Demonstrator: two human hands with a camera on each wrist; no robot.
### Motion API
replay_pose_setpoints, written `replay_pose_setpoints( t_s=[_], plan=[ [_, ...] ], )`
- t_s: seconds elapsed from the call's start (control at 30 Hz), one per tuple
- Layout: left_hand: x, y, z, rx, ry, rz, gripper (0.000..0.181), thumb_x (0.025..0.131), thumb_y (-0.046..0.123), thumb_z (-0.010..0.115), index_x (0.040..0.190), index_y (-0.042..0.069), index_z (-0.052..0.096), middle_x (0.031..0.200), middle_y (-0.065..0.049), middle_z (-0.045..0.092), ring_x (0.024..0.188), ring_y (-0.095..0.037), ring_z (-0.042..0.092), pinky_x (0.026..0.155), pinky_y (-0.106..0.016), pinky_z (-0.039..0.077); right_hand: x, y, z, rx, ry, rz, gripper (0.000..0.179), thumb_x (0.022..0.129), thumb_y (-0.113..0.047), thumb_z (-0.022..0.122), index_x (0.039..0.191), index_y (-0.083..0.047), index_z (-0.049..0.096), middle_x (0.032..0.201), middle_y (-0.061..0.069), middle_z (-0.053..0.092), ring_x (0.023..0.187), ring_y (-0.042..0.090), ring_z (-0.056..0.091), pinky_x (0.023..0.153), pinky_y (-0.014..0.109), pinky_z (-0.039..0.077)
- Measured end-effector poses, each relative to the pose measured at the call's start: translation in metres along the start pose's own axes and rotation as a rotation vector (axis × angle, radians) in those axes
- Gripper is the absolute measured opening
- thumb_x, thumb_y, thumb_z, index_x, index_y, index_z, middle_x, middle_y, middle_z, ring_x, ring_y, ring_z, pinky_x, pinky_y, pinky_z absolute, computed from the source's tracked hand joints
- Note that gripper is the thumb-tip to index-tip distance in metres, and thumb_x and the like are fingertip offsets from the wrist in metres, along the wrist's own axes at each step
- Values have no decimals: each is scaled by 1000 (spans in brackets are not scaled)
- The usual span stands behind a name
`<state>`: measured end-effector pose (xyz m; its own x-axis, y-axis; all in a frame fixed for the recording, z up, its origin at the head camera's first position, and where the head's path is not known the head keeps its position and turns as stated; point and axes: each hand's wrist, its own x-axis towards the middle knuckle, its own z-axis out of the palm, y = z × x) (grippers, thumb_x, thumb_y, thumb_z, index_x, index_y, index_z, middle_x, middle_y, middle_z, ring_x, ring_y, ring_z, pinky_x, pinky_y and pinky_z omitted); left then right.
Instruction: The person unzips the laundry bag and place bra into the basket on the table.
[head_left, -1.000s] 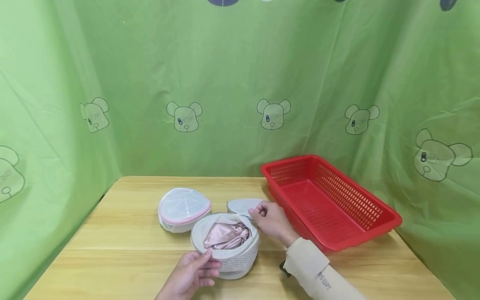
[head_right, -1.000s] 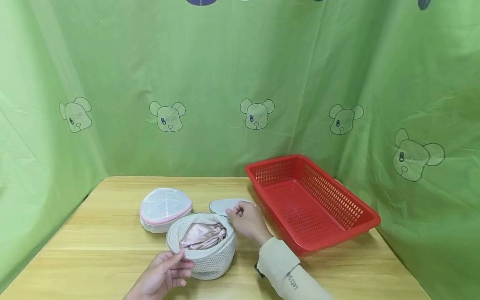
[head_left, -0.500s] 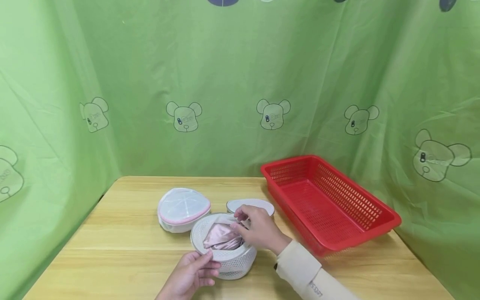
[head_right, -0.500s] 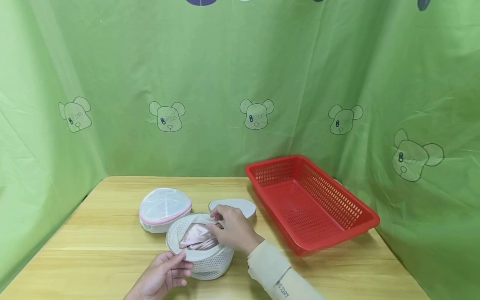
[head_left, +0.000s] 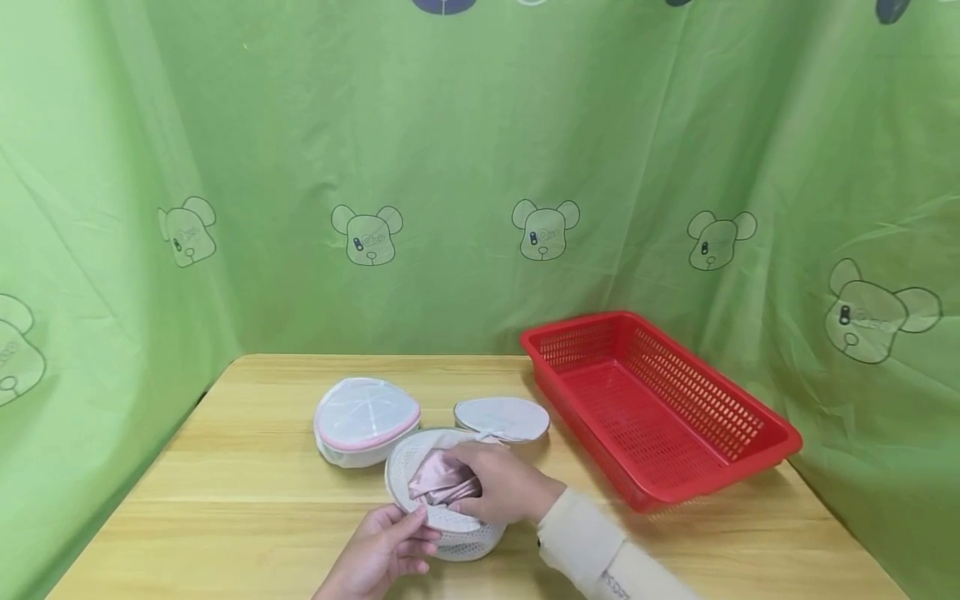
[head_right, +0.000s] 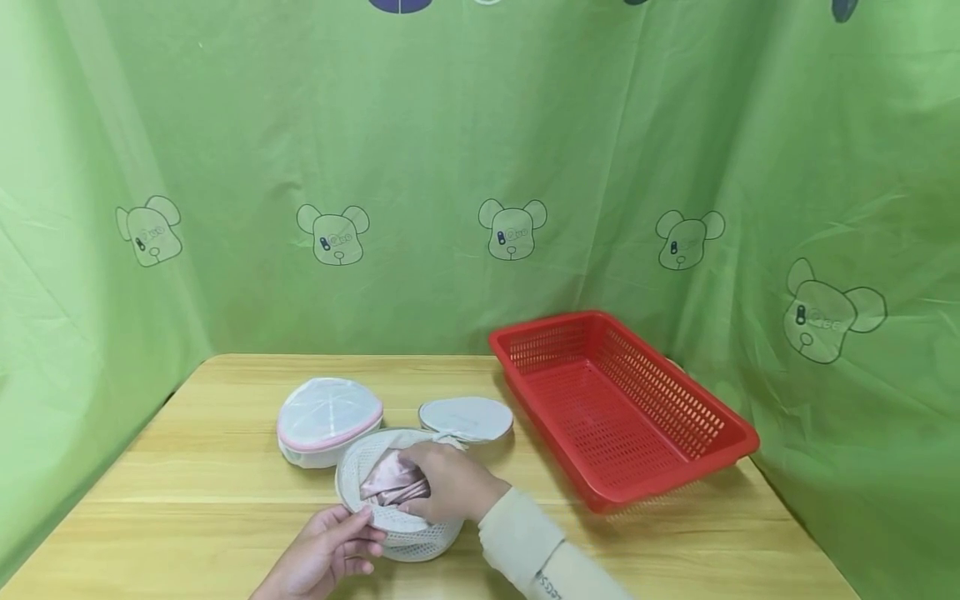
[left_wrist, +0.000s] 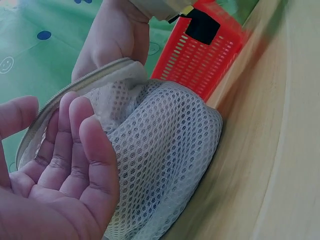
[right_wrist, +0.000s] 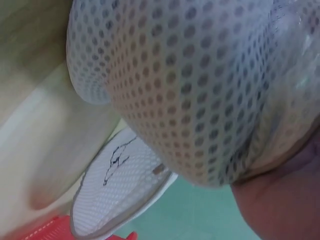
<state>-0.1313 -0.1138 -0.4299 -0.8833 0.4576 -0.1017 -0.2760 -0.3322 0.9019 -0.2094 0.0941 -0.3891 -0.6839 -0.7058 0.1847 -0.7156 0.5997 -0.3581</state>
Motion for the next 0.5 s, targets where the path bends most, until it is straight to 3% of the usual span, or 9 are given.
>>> replay_pose_setpoints(
  t_s=[0.37, 0.5],
  plan=[
    [2, -3, 1, 29, 21, -10, 13, 102, 20, 51, 102, 9, 58, 89, 2, 66, 78, -7, 63, 69, -23, 53, 6, 4, 8, -12, -25, 18, 55, 77, -14, 75, 128, -7, 55, 112, -1, 63, 103, 10, 57, 92, 32, 48],
    [2, -5, 1, 29, 24, -11, 12, 102, 20, 51, 101, 10, 58, 89, 2, 66, 77, -7, 63, 69, -23, 53, 7, 5, 11, -28, -21, 31, 56, 75, -11, 74, 128, -8, 56, 116, 2, 63, 107, 14, 58, 93, 35, 48]
  ],
)
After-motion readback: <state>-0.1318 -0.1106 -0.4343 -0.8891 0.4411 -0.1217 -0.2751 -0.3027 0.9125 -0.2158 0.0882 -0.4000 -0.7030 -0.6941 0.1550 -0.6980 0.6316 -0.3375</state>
